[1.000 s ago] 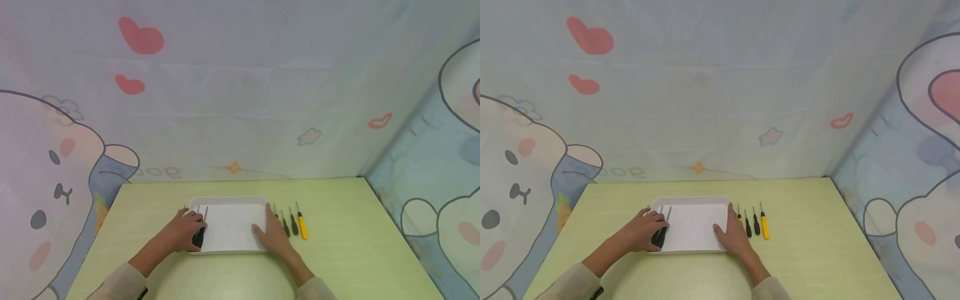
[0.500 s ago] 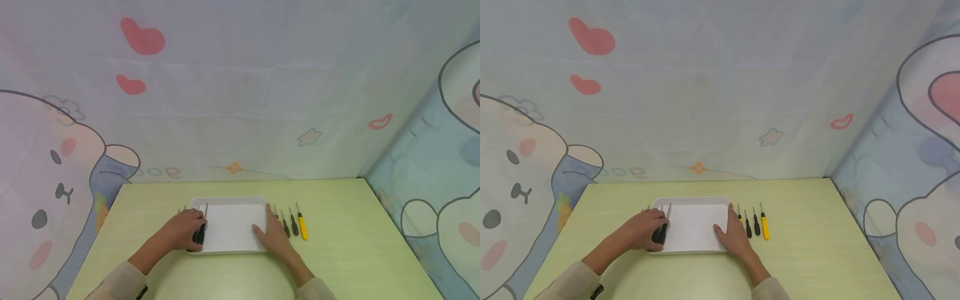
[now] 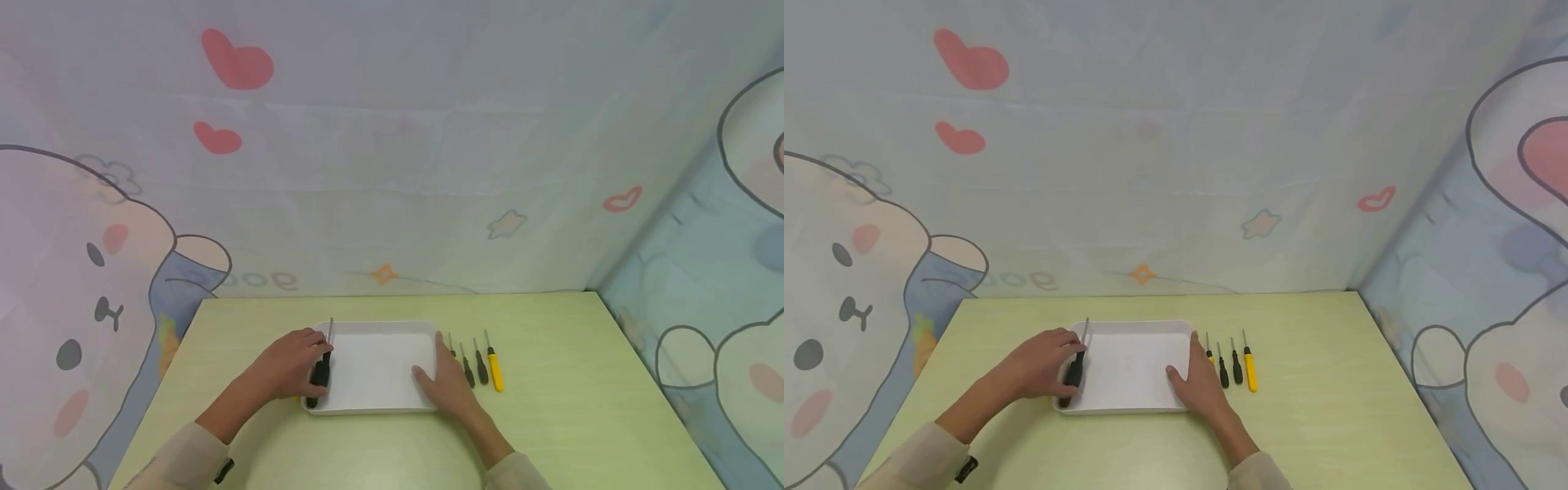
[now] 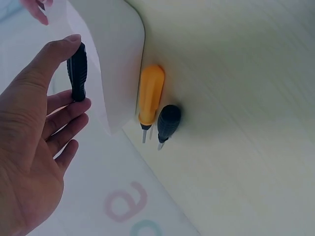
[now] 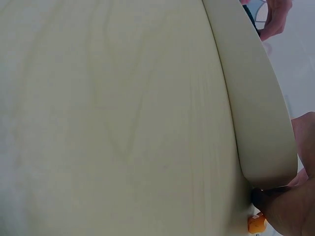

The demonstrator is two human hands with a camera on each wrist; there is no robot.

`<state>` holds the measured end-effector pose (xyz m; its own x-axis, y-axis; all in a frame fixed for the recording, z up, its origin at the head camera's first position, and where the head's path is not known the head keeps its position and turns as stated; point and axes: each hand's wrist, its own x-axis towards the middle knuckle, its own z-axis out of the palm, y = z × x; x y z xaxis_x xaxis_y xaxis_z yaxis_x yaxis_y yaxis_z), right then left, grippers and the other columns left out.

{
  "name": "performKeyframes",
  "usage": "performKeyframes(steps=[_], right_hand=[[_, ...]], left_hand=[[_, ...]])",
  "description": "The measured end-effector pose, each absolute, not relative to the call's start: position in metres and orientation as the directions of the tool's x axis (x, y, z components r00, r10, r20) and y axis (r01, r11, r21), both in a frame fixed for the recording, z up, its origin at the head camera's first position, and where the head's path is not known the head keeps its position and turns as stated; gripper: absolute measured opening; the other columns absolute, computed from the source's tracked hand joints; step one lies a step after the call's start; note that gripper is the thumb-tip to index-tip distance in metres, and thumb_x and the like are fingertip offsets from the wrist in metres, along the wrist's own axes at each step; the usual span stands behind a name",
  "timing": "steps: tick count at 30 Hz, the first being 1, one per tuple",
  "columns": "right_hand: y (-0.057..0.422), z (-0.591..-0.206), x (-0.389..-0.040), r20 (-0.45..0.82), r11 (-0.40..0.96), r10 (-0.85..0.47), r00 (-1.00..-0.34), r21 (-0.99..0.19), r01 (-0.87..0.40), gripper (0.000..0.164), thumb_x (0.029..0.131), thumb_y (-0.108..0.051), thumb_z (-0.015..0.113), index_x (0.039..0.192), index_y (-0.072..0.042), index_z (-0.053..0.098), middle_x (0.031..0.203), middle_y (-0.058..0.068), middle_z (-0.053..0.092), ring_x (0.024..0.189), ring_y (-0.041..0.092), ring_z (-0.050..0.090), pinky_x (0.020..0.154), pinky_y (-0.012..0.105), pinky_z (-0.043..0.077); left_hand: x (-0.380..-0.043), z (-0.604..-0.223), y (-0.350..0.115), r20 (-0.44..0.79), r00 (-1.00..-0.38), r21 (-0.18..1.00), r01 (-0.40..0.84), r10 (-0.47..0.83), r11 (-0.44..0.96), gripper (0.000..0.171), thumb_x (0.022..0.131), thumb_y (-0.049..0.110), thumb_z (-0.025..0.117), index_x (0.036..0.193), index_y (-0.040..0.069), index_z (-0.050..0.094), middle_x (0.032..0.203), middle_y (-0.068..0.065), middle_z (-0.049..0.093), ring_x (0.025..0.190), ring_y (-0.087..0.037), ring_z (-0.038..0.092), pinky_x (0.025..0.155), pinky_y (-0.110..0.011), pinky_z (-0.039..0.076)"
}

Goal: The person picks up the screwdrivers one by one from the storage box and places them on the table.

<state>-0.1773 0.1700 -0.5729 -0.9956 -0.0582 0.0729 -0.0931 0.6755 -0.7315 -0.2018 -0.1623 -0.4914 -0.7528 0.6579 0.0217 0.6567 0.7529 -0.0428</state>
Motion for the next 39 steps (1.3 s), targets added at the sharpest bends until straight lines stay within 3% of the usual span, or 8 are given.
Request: performKeyframes(steps=[28, 39], right_hand=[[0.17, -0.573, -0.179, 0.055, 0.692, -0.065, -0.996, -0.717, -0.085, 0.091, 0.095, -0.039, 0.063, 0.159, -0.004, 0.01, 0.162, 0.017, 0.021, 0.147, 0.036, 0.025, 0.117, 0.052, 0.024], [0.171, -0.575, -0.178, 0.061, 0.686, -0.063, -0.996, -0.722, -0.087, 0.091, 0.095, -0.04, 0.063, 0.159, -0.003, 0.01, 0.162, 0.017, 0.021, 0.147, 0.037, 0.025, 0.118, 0.052, 0.023]], left_hand=[[-0.197, -0.466, -0.181, 0.057, -0.79, -0.067, 0.607, 0.61, 0.792, 0.079, 0.074, 0.061, 0.077, 0.132, 0.009, 0.063, 0.126, -0.007, 0.059, 0.119, -0.027, 0.053, 0.1, -0.044, 0.048], [-0.197, -0.461, -0.187, 0.089, -0.774, -0.078, 0.622, 0.627, 0.779, 0.078, 0.075, 0.059, 0.078, 0.131, 0.007, 0.062, 0.125, -0.007, 0.058, 0.117, -0.026, 0.054, 0.098, -0.043, 0.049]])
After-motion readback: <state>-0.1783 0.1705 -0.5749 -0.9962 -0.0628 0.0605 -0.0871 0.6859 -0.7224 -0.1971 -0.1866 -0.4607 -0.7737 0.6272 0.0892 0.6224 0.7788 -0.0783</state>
